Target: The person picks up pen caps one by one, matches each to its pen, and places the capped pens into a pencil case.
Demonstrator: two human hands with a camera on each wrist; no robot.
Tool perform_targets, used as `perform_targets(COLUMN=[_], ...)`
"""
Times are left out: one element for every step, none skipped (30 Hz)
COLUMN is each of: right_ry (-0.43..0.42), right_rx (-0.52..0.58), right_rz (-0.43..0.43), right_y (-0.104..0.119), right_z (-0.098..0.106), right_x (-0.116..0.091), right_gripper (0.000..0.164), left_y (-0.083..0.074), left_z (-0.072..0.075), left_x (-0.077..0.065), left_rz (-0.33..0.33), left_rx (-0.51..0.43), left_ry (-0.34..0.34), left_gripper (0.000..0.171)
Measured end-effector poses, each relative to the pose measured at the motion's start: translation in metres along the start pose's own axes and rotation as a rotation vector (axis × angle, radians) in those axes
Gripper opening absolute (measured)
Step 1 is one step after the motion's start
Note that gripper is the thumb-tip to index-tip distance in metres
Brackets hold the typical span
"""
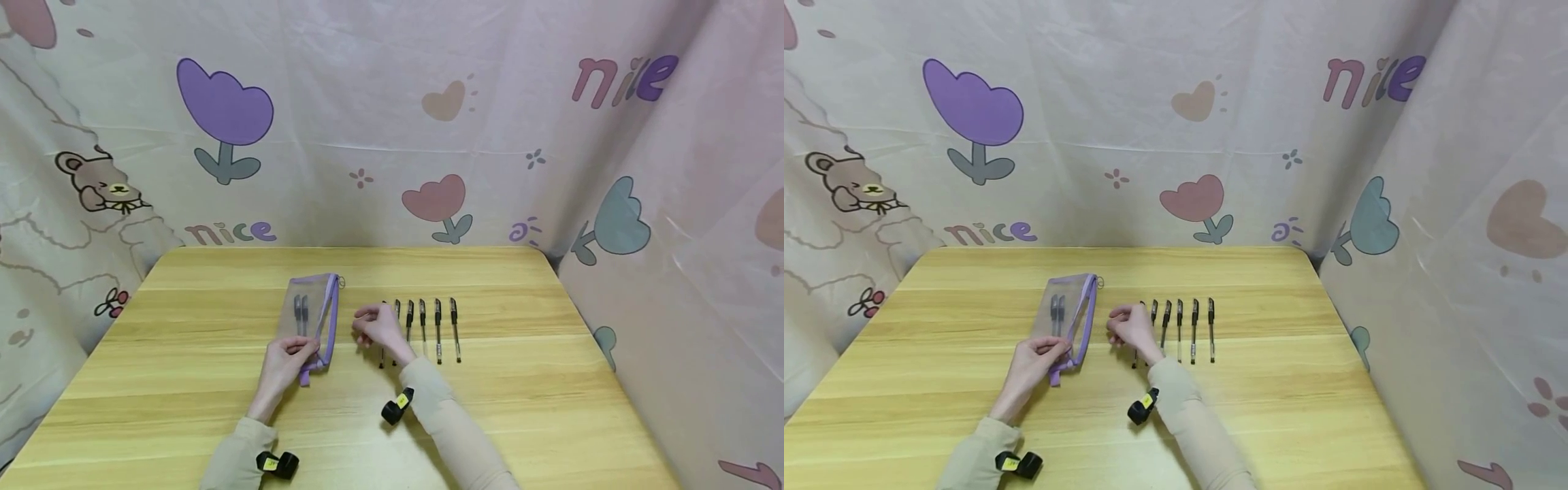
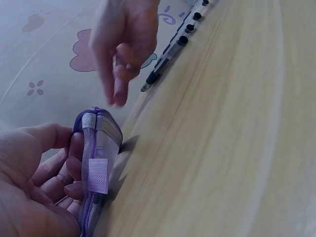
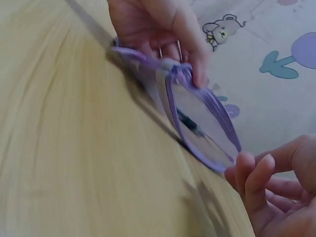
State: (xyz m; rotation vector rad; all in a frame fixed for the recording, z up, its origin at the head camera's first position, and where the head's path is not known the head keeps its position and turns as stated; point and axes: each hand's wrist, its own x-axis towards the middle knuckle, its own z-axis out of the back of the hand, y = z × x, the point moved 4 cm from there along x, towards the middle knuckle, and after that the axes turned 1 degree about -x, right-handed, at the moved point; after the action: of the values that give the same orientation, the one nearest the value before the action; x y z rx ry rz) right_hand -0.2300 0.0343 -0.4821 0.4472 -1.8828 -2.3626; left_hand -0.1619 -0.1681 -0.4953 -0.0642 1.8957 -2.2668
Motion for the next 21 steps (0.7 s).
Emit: perform_targets(right_ry=[-0.031,-0.058,-0.086,-0.112,-0.137,-0.156,-0.169,-0.174,-0.174,-0.173,-0.171,-0.169,-0.167,-0.163,-0.164,-0.165,-0.164,-0.162,-0.159,-0.157,-0.154], right_rx=[-0.037,-0.076,-0.119,-0.164,-0.215,-0.259,-0.303,-0.342,-0.374,-0.403,-0.432,-0.46,-0.487,-0.509,-0.531,-0.554,-0.572,-0.585,-0.593,-0.603,-0.609], right_rz=[0.014,0.033,0.042,0.054,0.069,0.078,0.084,0.081,0.07,0.065,0.055,0.047,0.04,0.032,0.029,0.029,0.031,0.035,0.037,0.041,0.046], right_y=[-0.001,-0.001,-0.001,-0.002,-0.002,-0.002,-0.002,-0.002,-0.002,-0.002,-0.002,-0.002,-0.003,-0.003,-0.003,-0.003,-0.004,-0.004,-0.004,-0.004,-0.004], right_z=[0.006,0.011,0.016,0.021,0.025,0.028,0.031,0.033,0.034,0.035,0.036,0.036,0.036,0.036,0.036,0.036,0.035,0.035,0.035,0.035,0.034], right_x=[-0.001,-0.003,-0.004,-0.006,-0.007,-0.008,-0.008,-0.009,-0.01,-0.01,-0.01,-0.01,-0.01,-0.01,-0.01,-0.01,-0.009,-0.009,-0.009,-0.008,-0.008], right_gripper=[0.025,0.022,0.019,0.015,0.012,0.01,0.008,0.008,0.008,0.008,0.009,0.009,0.01,0.01,0.012,0.014,0.016,0.02,0.023,0.026,0.029], left_y=[0.0,0.001,0.001,0.001,0.001,0.001,0.001,0.001,0.001,0.001,0.0,0.0,0.0,0.0,0.0,0.0,0.0,0.0,0.0,0.0,0.0], left_z=[0.0,0.0,0.0,0.0,0.0,0.0,0.0,0.0,0.001,0.001,0.001,0.001,0.001,0.001,0.001,0.001,0.001,0.001,0.001,0.001,0.001], left_x=[0.0,0.0,0.0,0.0,0.0,0.0,0.0,0.0,0.0,0.0,0.0,0.0,-0.001,-0.001,-0.001,-0.001,-0.001,-0.001,-0.001,-0.001,-0.001], left_rz=[0.0,0.0,0.002,0.002,0.002,0.001,0.001,0.001,0.0,-0.001,-0.001,-0.002,-0.002,-0.002,-0.003,-0.003,-0.004,-0.006,-0.007,-0.009,-0.01], left_rx=[0.0,0.0,0.0,0.002,0.003,0.005,0.007,0.009,0.013,0.017,0.018,0.021,0.022,0.022,0.022,0.022,0.02,0.02,0.018,0.017,0.016], left_ry=[0.001,0.002,0.002,0.003,0.004,0.004,0.003,0.001,0.0,0.0,0.0,0.0,-0.001,0.0,0.001,0.0,0.0,0.0,0.0,0.0,-0.002], left_gripper=[0.029,0.029,0.029,0.029,0.029,0.029,0.028,0.028,0.028,0.028,0.028,0.028,0.028,0.028,0.028,0.028,0.028,0.028,0.028,0.028,0.027])
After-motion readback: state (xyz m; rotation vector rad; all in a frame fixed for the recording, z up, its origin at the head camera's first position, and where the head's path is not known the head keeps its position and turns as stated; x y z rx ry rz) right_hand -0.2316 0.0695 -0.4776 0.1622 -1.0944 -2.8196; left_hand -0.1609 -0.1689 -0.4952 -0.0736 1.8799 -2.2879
